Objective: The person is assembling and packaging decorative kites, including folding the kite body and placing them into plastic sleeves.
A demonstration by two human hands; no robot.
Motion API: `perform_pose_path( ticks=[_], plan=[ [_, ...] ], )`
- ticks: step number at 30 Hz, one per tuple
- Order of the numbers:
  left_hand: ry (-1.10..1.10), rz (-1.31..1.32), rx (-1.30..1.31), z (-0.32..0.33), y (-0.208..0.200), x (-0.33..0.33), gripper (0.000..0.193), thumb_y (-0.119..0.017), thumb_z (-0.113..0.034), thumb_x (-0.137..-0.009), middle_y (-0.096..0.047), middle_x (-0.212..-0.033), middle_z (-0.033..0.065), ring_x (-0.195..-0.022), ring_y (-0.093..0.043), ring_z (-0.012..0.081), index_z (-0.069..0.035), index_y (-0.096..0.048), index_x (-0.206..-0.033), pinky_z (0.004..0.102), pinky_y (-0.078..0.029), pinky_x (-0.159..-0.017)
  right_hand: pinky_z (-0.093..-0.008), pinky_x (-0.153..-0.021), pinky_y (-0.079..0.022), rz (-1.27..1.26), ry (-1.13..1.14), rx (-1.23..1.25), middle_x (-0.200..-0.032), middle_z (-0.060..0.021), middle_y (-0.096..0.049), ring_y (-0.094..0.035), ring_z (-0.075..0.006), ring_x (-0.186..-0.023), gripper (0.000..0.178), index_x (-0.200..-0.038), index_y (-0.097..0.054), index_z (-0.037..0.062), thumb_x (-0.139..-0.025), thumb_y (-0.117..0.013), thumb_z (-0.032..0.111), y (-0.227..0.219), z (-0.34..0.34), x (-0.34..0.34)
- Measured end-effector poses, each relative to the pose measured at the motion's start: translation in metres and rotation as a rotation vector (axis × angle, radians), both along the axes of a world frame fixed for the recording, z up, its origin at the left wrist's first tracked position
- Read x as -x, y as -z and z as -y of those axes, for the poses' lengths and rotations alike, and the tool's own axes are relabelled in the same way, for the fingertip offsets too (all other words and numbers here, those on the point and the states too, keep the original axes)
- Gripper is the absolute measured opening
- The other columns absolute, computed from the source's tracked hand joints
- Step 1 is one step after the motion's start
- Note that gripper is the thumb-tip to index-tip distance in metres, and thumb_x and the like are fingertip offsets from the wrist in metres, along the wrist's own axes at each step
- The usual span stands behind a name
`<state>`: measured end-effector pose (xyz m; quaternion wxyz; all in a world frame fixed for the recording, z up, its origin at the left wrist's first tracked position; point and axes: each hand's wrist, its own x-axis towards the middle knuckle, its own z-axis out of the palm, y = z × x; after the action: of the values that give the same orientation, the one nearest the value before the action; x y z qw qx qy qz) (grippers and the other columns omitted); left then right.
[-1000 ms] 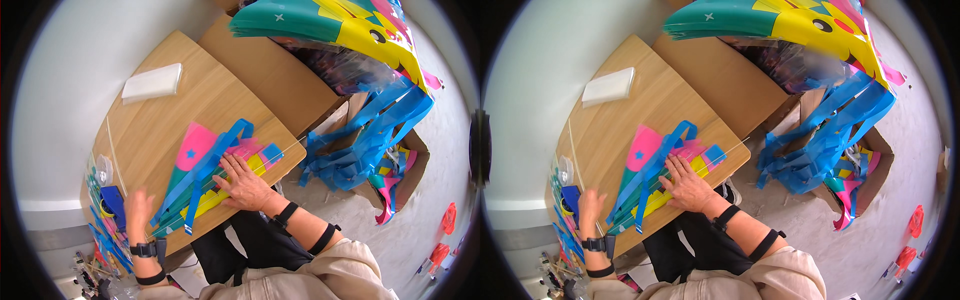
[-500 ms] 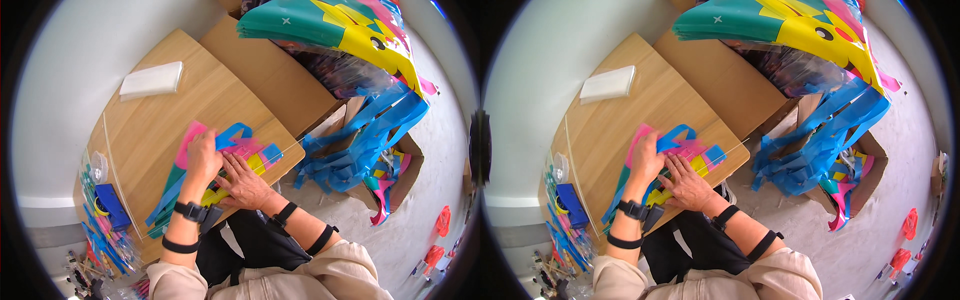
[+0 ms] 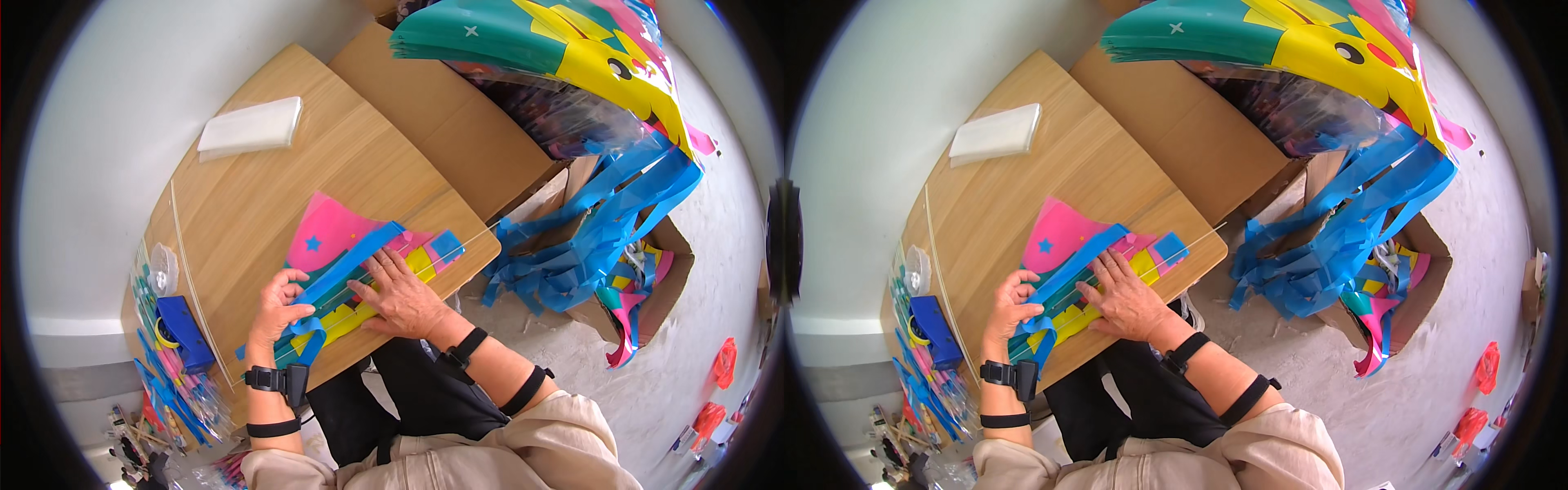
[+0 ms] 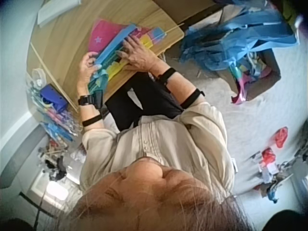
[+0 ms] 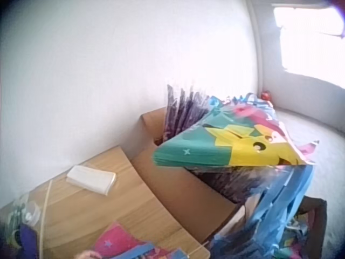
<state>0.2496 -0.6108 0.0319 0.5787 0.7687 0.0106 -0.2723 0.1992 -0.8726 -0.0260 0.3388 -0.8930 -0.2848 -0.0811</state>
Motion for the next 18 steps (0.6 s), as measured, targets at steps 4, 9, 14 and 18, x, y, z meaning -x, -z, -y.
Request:
perform_pose_path(
  ticks=[4,9,14,18],
  plan=[
    [-0.042,-0.065,0.071,-0.016,-0.007,0.002,0.054,-0.078,-0.004,-0.068,-0.058,-0.072,0.0026,-0.052,-0.047,0.0045,-0.003,-0.053,-0.116,0.0174,-0.034,-0.044,-0.0506,-0.116,-0.024,-0.01,0.005,-0.034,-0.134,-0.0279,-0.046,-0.036,-0.0434,-0.134,0.065,-0.121,-0.06,0.0028,-0.067,-0.076,0.034,-0.002,0.001,0.0],
    [-0.089,-0.143,0.079,-0.023,-0.005,0.004,0.045,-0.079,-0.004,-0.069,-0.057,-0.071,-0.0002,-0.056,-0.047,0.0037,-0.003,-0.055,-0.107,0.018,-0.035,-0.048,-0.0503,-0.113,-0.028,-0.036,-0.027,-0.264,-0.131,-0.0219,-0.047,-0.038,-0.0422,-0.13,0.056,-0.115,-0.056,0.0004,-0.066,-0.077,0.019,0.005,0.006,-0.005],
    [0.006,0.138,-0.179,-0.023,0.02,0.007,0.029,-0.077,0.0,-0.072,-0.052,-0.07,-0.003,-0.062,-0.046,0.0024,-0.004,-0.055,-0.09,0.0195,-0.038,-0.056,-0.0508,-0.111,-0.029,-0.301,0.087,-0.512,-0.137,-0.0196,-0.04,-0.038,-0.0423,-0.129,0.065,-0.123,-0.047,0.0015,-0.067,-0.079,0.011,0.003,0.009,-0.001],
    [0.067,0.198,-0.251,-0.016,0.019,0.009,0.026,-0.074,0.005,-0.073,-0.05,-0.072,-0.0033,-0.065,-0.046,0.004,-0.005,-0.052,-0.084,0.0215,-0.039,-0.059,-0.0523,-0.112,-0.026,-0.091,0.247,-0.351,-0.145,-0.0217,-0.031,-0.031,-0.0427,-0.134,0.077,-0.136,-0.038,0.0028,-0.071,-0.078,0.016,-0.008,0.003,0.0]
  ],
)
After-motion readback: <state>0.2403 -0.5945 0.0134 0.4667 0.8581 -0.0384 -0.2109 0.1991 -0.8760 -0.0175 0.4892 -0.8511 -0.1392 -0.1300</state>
